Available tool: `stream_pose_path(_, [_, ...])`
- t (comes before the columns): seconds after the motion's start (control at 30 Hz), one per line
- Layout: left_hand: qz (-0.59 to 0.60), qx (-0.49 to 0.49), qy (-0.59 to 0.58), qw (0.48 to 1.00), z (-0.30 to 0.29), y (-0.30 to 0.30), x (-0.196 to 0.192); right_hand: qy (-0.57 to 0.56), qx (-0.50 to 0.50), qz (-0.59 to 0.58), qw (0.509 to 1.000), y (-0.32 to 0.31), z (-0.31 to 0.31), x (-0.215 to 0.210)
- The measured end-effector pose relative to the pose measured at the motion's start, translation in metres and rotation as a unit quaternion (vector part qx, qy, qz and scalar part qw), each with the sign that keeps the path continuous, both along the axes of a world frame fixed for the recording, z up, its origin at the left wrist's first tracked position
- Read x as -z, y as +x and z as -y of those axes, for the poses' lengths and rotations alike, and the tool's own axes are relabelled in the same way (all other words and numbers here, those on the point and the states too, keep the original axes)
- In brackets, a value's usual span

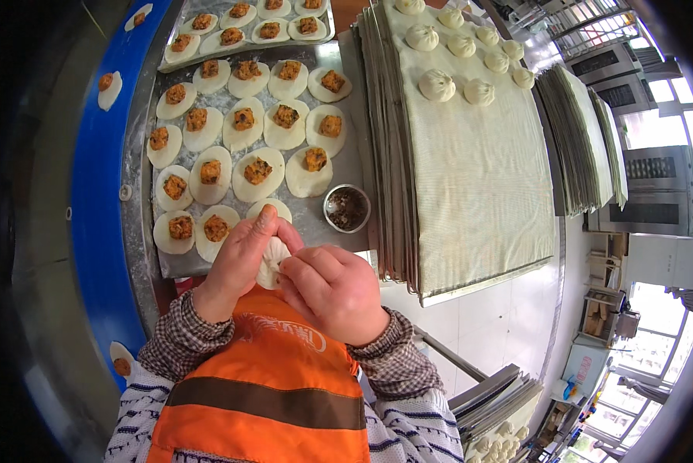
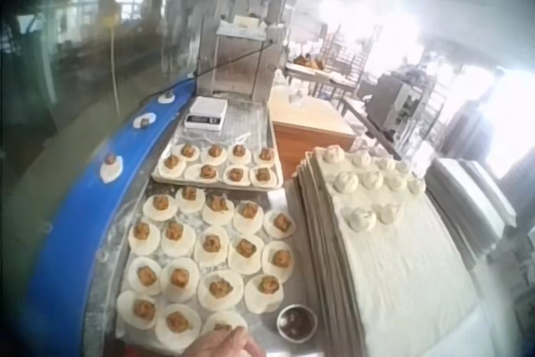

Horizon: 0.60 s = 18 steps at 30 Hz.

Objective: The person repeatedly picks up round dough discs with filling from a conveyor belt, pleats and seals them into buns by hand, and places the finished buns onto a tray. The process is continuous and repetitive throughout the clip.

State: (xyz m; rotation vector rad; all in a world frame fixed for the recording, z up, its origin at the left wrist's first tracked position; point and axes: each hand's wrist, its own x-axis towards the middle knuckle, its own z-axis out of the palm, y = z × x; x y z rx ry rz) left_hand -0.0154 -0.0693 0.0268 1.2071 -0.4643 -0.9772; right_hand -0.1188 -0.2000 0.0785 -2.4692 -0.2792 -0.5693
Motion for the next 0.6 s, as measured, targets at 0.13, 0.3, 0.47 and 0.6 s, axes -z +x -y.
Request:
stream_pose_path(0.13, [-0.014,-0.021,-0.096,0.995,0.003,0.002,-0.009,0.239,0.068,-0.05,0.967,-0.015,0.002,-0.02])
stream_pose_path(0.3, [0.032,-0.066,-0.135,0.988,0.042,0.0,-0.026,0.152,0.056,-0.108,0.981,-0.01,0.024,-0.037])
stream_pose_path(0.47, [-0.133,0.043,-0.189,0.972,0.109,0.005,-0.06,0.077,0.082,-0.101,0.989,-0.006,0.076,-0.058])
stream_pose_path(0.6, [-0.058,-0.018,-0.182,0.981,0.144,0.022,-0.068,0.207,0.172,-0.031,0.963,-0.005,0.172,-0.053])
